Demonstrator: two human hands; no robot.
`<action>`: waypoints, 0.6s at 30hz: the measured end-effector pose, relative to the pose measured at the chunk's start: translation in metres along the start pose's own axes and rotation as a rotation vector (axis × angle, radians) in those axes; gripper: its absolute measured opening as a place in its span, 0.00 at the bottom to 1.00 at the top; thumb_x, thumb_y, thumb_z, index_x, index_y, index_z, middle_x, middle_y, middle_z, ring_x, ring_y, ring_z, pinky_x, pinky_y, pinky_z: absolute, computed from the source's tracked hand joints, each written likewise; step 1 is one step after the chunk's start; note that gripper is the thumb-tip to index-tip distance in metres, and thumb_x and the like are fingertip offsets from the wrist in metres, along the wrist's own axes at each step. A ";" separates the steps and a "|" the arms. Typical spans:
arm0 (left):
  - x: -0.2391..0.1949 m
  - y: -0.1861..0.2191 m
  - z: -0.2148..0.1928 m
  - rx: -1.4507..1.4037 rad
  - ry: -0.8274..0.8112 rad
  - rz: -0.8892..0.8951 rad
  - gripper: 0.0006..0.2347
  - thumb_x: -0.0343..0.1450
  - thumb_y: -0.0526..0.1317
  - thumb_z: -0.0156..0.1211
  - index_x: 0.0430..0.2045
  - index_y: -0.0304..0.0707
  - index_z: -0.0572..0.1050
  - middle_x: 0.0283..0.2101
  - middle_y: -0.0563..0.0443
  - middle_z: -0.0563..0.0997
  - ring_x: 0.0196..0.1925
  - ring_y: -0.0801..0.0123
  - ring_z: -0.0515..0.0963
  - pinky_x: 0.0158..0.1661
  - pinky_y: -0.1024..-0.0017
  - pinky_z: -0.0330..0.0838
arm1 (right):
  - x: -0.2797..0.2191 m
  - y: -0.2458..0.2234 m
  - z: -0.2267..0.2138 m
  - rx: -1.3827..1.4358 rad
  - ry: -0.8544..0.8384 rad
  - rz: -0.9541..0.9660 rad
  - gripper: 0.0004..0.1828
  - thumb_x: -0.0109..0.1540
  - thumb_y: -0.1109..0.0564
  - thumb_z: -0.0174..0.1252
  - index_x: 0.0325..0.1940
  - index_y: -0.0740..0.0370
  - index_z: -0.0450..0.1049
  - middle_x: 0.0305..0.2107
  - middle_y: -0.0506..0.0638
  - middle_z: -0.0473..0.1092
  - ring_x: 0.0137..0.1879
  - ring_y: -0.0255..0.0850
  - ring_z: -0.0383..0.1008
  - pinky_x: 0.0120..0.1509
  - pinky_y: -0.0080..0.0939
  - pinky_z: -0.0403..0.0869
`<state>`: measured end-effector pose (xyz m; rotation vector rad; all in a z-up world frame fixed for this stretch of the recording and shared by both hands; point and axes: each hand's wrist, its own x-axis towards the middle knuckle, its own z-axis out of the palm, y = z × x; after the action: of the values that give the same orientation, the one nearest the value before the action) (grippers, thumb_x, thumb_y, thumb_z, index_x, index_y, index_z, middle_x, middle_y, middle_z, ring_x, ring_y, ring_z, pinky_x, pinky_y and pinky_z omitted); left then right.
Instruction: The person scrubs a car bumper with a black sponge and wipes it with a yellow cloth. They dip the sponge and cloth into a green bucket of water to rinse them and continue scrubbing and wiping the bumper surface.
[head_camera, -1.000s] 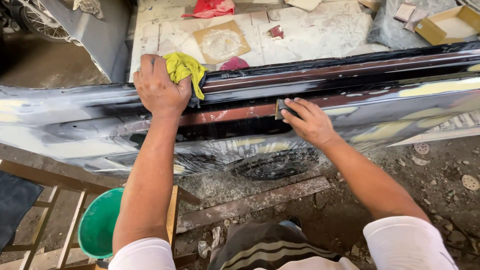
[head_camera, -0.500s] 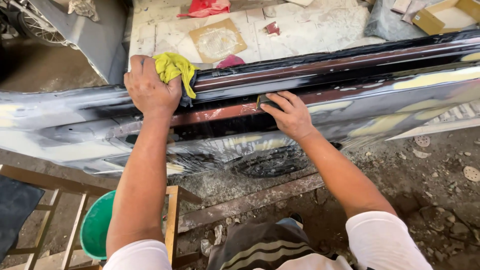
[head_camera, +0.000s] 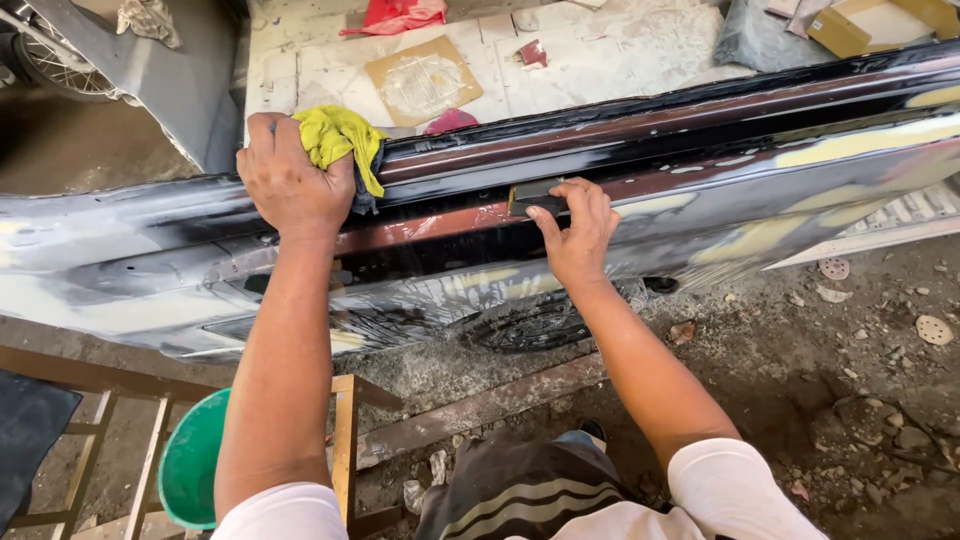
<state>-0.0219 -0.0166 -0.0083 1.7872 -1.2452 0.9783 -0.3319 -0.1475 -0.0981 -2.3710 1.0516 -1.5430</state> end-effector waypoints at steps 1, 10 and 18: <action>0.000 0.001 0.000 -0.002 0.001 0.000 0.15 0.65 0.46 0.67 0.39 0.38 0.75 0.47 0.44 0.74 0.45 0.49 0.74 0.43 0.57 0.65 | 0.000 0.001 -0.001 -0.002 0.001 0.000 0.21 0.61 0.43 0.70 0.48 0.58 0.75 0.49 0.52 0.70 0.55 0.52 0.69 0.58 0.54 0.61; -0.001 0.001 -0.001 0.001 -0.001 -0.010 0.16 0.66 0.47 0.68 0.40 0.38 0.75 0.48 0.44 0.74 0.45 0.49 0.74 0.44 0.56 0.65 | 0.013 -0.007 -0.005 -0.004 -0.035 0.035 0.27 0.60 0.44 0.72 0.52 0.62 0.70 0.43 0.52 0.72 0.48 0.49 0.70 0.54 0.51 0.65; -0.002 0.002 -0.001 0.001 0.009 -0.011 0.15 0.66 0.46 0.67 0.39 0.37 0.74 0.47 0.44 0.74 0.45 0.48 0.74 0.43 0.56 0.65 | 0.008 0.023 0.011 0.482 -0.049 0.436 0.26 0.57 0.58 0.75 0.51 0.66 0.69 0.35 0.46 0.72 0.33 0.29 0.68 0.37 0.31 0.71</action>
<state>-0.0241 -0.0154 -0.0092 1.7860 -1.2286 0.9802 -0.3315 -0.1726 -0.1076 -1.7157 0.9665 -1.3749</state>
